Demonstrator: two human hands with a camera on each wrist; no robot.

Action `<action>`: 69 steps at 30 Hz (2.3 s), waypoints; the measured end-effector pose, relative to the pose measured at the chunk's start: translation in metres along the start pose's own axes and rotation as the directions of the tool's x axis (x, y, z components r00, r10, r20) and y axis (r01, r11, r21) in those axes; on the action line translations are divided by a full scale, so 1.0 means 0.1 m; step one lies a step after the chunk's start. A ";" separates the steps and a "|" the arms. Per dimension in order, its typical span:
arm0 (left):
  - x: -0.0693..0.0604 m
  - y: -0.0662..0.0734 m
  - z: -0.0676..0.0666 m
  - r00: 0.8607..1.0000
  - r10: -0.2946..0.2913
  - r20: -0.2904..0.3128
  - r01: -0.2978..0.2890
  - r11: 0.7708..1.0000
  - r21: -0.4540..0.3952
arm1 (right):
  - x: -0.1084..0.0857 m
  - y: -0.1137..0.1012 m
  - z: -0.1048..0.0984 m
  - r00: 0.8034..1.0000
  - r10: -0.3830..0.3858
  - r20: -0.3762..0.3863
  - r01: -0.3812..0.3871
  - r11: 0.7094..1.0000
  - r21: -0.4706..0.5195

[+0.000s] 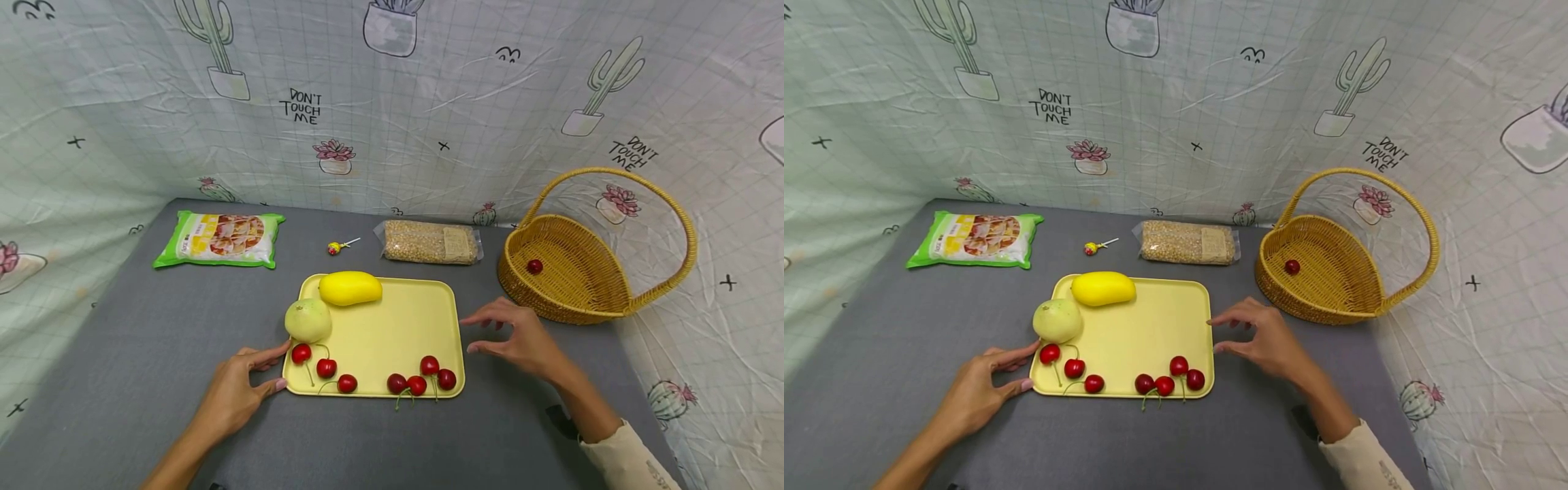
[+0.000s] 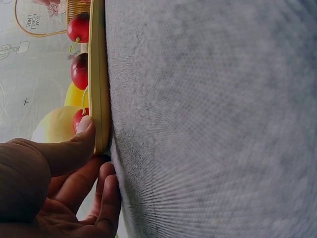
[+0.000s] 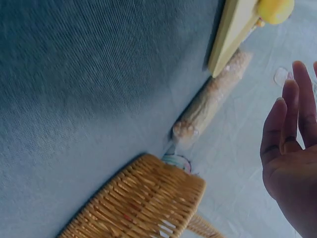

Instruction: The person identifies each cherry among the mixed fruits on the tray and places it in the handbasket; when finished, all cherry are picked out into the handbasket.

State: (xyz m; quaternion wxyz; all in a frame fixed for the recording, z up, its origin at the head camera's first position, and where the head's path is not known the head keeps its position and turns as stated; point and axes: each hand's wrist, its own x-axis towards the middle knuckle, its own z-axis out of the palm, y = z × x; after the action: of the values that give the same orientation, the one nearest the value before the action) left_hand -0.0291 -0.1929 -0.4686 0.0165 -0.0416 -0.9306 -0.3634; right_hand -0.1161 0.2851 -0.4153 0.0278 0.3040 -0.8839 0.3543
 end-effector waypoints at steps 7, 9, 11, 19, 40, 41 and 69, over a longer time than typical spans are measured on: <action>0.00 0.00 0.00 1.000 0.008 -0.004 -0.008 1.000 -0.001 | -0.05 -0.03 0.13 0.994 -0.048 0.102 0.042 0.997 0.065; 0.00 0.00 0.00 1.000 0.004 -0.002 -0.004 1.000 0.001 | -0.05 -0.03 0.17 0.989 -0.078 0.124 0.068 0.994 0.080; 0.00 0.00 0.00 1.000 0.001 -0.001 -0.001 1.000 0.000 | -0.06 -0.04 0.21 0.984 -0.092 0.150 0.079 0.992 0.094; 0.00 0.00 -0.01 1.000 -0.002 -0.001 0.002 1.000 0.001 | -0.09 -0.06 0.32 0.962 -0.080 0.262 0.048 0.991 0.127; 0.00 0.00 -0.01 1.000 -0.005 0.002 0.005 1.000 -0.003 | -0.12 -0.07 0.40 0.954 -0.032 0.300 -0.010 0.990 0.139; 0.00 0.00 -0.01 1.000 -0.005 0.004 0.005 1.000 -0.003 | -0.11 -0.07 0.39 0.954 -0.028 0.298 -0.014 0.990 0.137; 0.00 0.00 -0.01 1.000 -0.001 0.003 0.001 1.000 0.002 | -0.05 -0.10 0.12 0.985 0.032 0.171 -0.044 0.997 0.068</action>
State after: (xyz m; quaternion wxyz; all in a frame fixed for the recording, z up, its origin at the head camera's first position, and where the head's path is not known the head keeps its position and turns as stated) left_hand -0.0294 -0.1934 -0.4680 0.0151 -0.0417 -0.9310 -0.3624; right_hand -0.1045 0.2743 -0.4189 -0.0654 0.3171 -0.8754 0.3590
